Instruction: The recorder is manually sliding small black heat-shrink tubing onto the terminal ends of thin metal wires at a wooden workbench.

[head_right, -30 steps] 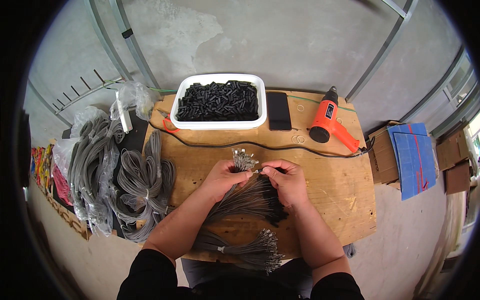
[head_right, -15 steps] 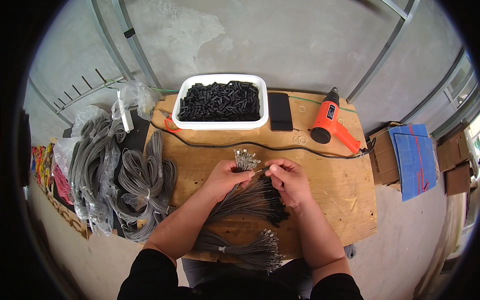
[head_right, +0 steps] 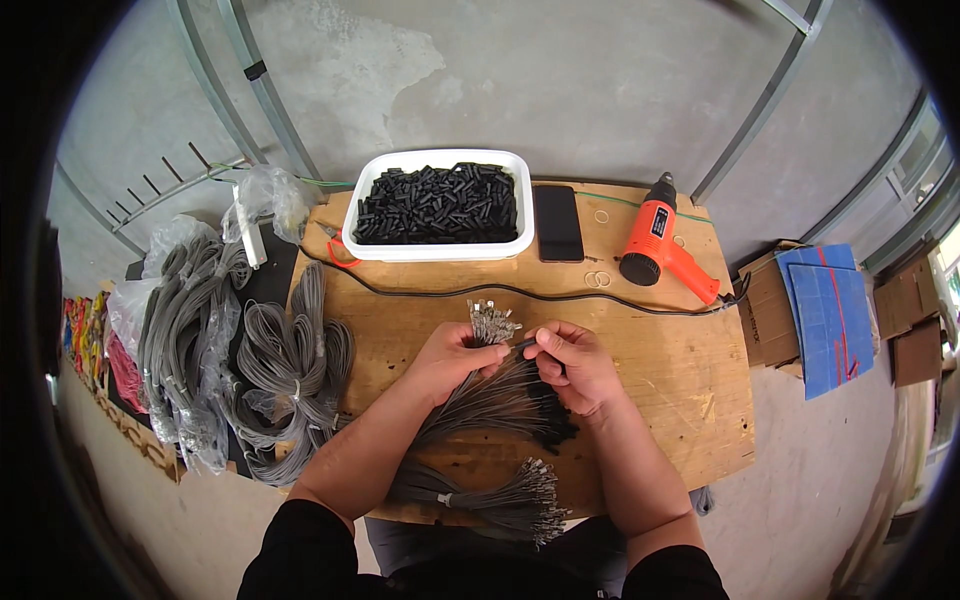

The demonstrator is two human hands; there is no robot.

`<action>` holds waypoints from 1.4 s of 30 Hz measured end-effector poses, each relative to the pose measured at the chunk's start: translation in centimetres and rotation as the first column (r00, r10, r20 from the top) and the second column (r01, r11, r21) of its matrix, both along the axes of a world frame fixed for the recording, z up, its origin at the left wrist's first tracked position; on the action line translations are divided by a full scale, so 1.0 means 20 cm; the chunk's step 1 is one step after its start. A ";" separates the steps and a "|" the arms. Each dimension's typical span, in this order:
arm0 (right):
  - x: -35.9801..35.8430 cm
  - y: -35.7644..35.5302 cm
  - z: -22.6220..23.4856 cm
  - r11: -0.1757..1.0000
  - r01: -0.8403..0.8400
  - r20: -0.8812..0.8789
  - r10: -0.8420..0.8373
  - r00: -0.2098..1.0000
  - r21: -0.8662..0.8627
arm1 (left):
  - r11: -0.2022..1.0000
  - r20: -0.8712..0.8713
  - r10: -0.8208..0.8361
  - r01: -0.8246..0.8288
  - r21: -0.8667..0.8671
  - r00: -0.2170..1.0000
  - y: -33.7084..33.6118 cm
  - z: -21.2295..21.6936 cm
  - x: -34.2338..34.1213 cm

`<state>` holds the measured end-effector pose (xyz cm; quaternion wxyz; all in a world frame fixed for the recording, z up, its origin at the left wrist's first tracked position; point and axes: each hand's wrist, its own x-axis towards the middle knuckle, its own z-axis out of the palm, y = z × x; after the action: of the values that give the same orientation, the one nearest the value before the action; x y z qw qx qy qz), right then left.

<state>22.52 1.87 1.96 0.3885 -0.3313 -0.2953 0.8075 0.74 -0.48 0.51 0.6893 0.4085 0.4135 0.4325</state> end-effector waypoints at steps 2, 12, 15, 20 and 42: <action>0.00 0.00 0.00 1.000 0.006 0.020 -0.006 1.000 0.016 | 1.000 0.004 -0.006 0.006 0.002 1.000 0.00 0.00 0.00; 0.06 0.03 0.04 0.991 0.090 0.129 -0.103 0.986 0.099 | 0.999 -0.072 -0.019 0.022 0.047 0.997 -0.03 0.03 0.04; 0.06 0.03 0.03 0.982 0.131 0.129 -0.149 0.980 0.133 | 0.992 -0.080 0.010 0.001 0.129 0.997 -0.01 0.00 0.04; 0.02 0.00 0.04 0.956 0.067 0.333 -0.165 0.928 0.286 | 0.996 -0.102 -0.030 0.038 0.077 0.994 0.00 -0.02 0.01; -0.02 -0.03 0.01 0.941 -0.047 0.392 -0.094 0.915 0.335 | 0.999 0.002 -0.015 0.015 0.052 1.000 0.00 -0.01 0.01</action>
<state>22.12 1.22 2.10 0.3802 -0.4223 -0.4984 0.6548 0.91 -0.49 0.27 0.6822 0.4289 0.3980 0.4384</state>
